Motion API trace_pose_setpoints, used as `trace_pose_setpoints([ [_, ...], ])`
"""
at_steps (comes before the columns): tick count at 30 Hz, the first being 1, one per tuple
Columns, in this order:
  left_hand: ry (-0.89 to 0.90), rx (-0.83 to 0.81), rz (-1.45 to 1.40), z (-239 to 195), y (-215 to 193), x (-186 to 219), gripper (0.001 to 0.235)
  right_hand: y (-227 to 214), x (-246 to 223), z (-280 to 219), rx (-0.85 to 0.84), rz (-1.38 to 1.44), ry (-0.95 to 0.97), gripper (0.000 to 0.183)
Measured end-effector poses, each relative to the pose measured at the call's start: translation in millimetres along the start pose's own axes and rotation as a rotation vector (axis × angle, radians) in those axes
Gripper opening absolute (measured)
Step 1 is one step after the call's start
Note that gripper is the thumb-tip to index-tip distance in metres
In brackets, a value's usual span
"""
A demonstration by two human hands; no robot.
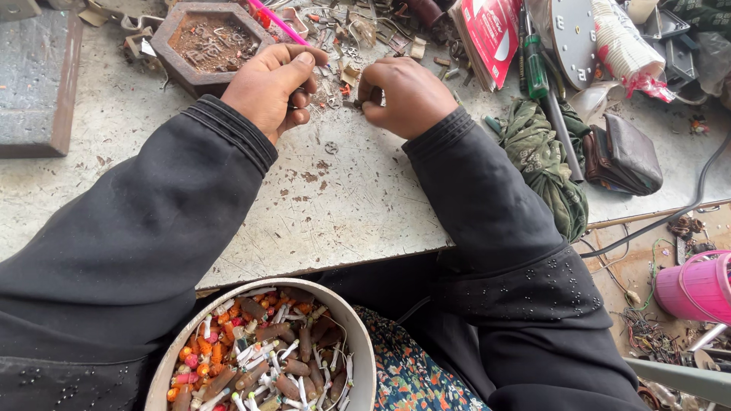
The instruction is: The person assembles small electronic components on a cluttered workbench. They use a pink pen-like tool to manipulate wires and connectors, placing them into a hexagonal mold and a white bowl filled with similar parts.
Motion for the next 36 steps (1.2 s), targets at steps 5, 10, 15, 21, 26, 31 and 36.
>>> trace_pose_setpoints([
  [5, 0.003, -0.014, 0.015, -1.2, 1.7, -0.6, 0.019, -9.0, -5.0, -0.4, 0.081, 0.031, 0.001, 0.015],
  [10, 0.018, -0.057, 0.109, -1.0, 12.5, -5.4, 0.030, -18.5, -8.9, 2.3, 0.174, 0.534, 0.061, 0.012],
  [15, 0.063, -0.086, -0.024, 3.3, 14.9, -8.9, 0.026, -2.3, -23.0, 5.0, 0.112, 0.907, -0.109, 0.018],
  [21, 0.141, 0.000, -0.133, 5.3, 0.4, -1.8, 0.015, -43.0, 14.8, -1.4, 0.182, 0.704, -0.046, 0.018],
  [26, 0.111, -0.024, -0.169, -0.2, -1.2, 4.3, 0.015, -73.5, 49.2, -18.6, 0.184, 0.114, 0.078, 0.014],
  [31, 0.030, -0.036, -0.203, -2.1, 2.5, 2.4, 0.017, -56.5, 72.4, -21.6, 0.103, 0.009, 0.238, 0.020],
  [36, -0.004, -0.011, -0.121, -5.4, 0.3, -0.4, 0.025, -56.3, 72.4, -21.1, 0.125, -0.165, 0.272, 0.021],
])
Point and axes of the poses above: each hand's wrist, its own z-axis towards the middle knuckle, its own y-axis out of the palm, x = y × z, the point moved 9 cm from there along z, towards the middle knuckle, and after that the axes turned 15 degrees about z, right-handed, at the moved point
